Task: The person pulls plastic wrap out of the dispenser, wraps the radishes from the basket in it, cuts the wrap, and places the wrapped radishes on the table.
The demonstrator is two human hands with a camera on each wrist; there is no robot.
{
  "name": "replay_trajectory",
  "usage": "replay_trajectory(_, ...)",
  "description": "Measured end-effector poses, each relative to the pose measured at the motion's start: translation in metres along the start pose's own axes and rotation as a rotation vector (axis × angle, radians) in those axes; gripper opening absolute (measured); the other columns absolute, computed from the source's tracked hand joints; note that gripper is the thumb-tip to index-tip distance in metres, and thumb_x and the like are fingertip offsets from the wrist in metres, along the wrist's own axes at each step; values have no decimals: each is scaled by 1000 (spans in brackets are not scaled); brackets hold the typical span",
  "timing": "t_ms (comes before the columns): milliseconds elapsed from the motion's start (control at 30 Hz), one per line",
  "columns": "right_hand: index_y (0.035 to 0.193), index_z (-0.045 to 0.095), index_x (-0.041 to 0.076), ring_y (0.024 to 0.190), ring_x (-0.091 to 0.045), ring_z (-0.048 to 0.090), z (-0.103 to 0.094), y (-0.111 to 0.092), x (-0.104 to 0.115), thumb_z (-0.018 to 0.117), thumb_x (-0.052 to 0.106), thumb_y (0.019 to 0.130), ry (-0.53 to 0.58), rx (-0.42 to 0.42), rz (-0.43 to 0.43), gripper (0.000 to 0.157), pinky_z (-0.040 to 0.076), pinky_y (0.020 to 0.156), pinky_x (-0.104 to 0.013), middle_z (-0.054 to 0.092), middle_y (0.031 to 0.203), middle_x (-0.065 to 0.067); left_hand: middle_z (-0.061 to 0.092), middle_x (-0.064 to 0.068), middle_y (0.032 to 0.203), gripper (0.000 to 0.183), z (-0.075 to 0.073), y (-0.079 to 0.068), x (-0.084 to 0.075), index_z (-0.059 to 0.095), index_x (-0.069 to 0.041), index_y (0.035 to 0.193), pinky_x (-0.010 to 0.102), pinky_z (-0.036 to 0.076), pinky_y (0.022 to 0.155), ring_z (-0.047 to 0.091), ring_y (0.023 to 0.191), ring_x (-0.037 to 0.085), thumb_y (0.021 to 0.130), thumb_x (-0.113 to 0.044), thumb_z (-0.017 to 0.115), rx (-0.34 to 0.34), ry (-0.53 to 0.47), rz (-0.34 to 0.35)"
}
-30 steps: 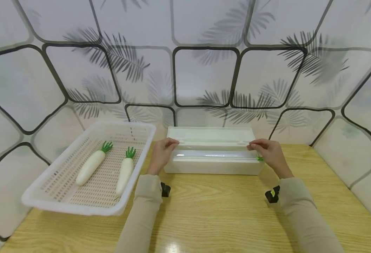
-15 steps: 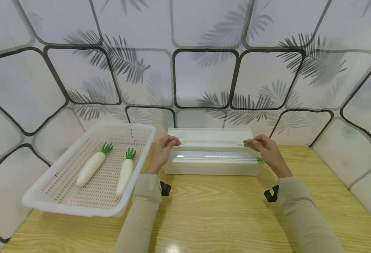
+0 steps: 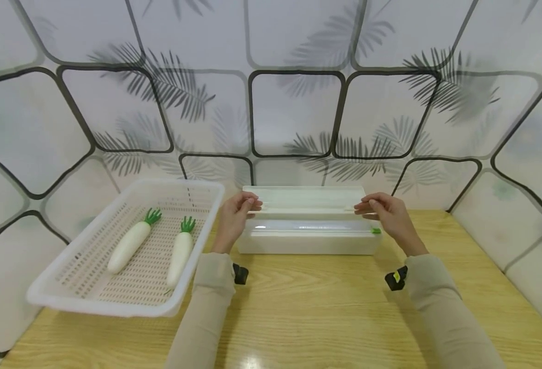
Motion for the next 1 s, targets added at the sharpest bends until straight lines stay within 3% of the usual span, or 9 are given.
replay_trajectory(267, 112, 63, -2, 92, -8, 71, -5, -1, 9, 44, 9, 109, 23, 4, 35, 22, 58, 82, -26, 74, 100, 3, 72, 23, 100, 17, 0, -2, -8, 62, 5, 111, 47, 57, 86, 71, 93, 38, 107, -3, 47, 21, 31, 43)
replay_trajectory(500, 111, 63, -3, 92, -7, 71, -6, 4, 21, 44, 8, 109, 35, 9, 8, 22, 58, 80, -25, 73, 100, 5, 73, 23, 97, 17, -3, -1, -17, 63, 5, 110, 47, 58, 83, 71, 90, 39, 106, -2, 48, -4, 34, 91)
replay_trajectory(667, 110, 64, 1, 93, -8, 71, -8, 4, 26, 44, 8, 109, 48, 7, 7, 21, 58, 81, -26, 74, 100, 5, 73, 22, 98, 17, -3, 0, -25, 65, 5, 111, 41, 59, 83, 72, 90, 37, 106, -2, 51, -13, 59, 80)
replay_trajectory(1000, 108, 65, 2, 92, -8, 72, -12, 6, 36, 44, 7, 109, 85, 10, -16, 22, 58, 81, -25, 74, 98, 4, 72, 23, 99, 17, -5, 0, -37, 65, 5, 111, 45, 58, 85, 71, 91, 39, 106, -3, 50, -26, 62, 92)
Point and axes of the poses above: each hand's wrist, its own y-axis towards the middle knuckle, its own z-axis out of the palm, x = y × z, the point moved 1 cm from there along y, towards the middle knuckle
